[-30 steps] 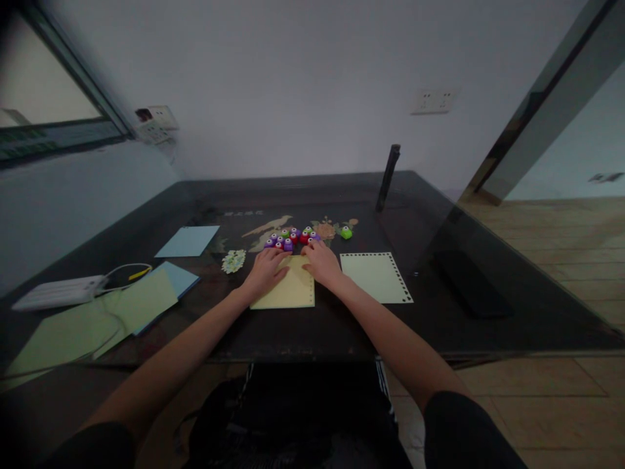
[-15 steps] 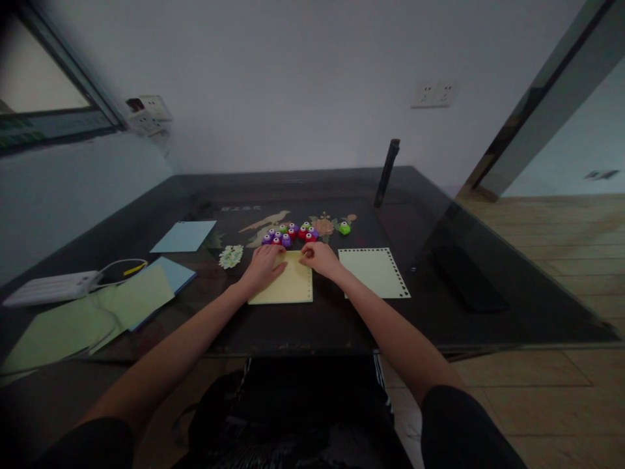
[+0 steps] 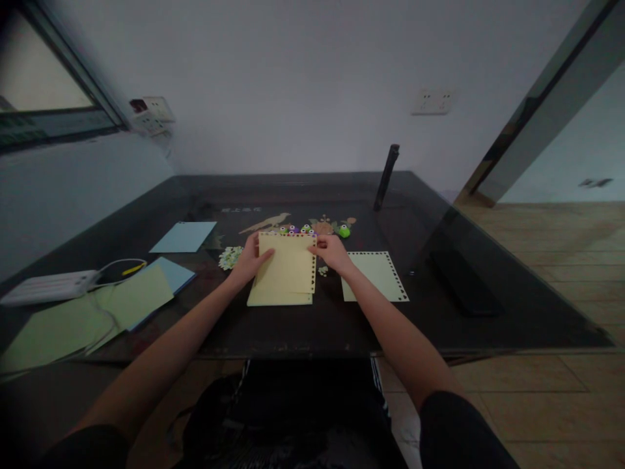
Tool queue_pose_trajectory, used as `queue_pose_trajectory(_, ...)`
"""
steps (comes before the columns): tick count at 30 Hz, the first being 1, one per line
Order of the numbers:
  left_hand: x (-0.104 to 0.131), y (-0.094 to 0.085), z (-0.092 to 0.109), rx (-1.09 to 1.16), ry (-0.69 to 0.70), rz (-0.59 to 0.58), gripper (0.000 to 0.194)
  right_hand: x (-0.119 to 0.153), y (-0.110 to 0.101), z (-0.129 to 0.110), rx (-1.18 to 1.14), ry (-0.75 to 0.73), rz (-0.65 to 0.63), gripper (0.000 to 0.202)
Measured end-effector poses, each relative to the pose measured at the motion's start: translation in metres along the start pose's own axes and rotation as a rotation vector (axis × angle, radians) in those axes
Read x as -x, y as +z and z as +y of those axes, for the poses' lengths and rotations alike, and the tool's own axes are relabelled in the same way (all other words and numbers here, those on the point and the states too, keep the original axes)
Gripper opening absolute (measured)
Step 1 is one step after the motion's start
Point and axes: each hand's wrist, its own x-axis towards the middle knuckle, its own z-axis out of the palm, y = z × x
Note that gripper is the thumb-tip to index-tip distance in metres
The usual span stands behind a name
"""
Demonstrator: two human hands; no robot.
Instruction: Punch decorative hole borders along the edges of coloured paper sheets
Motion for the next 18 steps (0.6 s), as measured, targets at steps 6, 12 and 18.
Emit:
queue_pose_trajectory(6,0.007,-0.002,0.009,0.230,-0.336,-0.216,0.046,-0.001,-0.014,-0.003,-0.174,0.040,0.136,0.030)
queue_pose_trajectory(12,0.011,-0.002,0.015,0.199,-0.324,-0.209,0.047,0.007,-0.020,-0.012,-0.186,0.086,0.103,0.021)
queue_pose_trajectory(18,0.013,0.001,0.021,0.214,-0.336,-0.175,0.048,0.030,-0.024,-0.012,-0.133,0.121,-0.098,0.023)
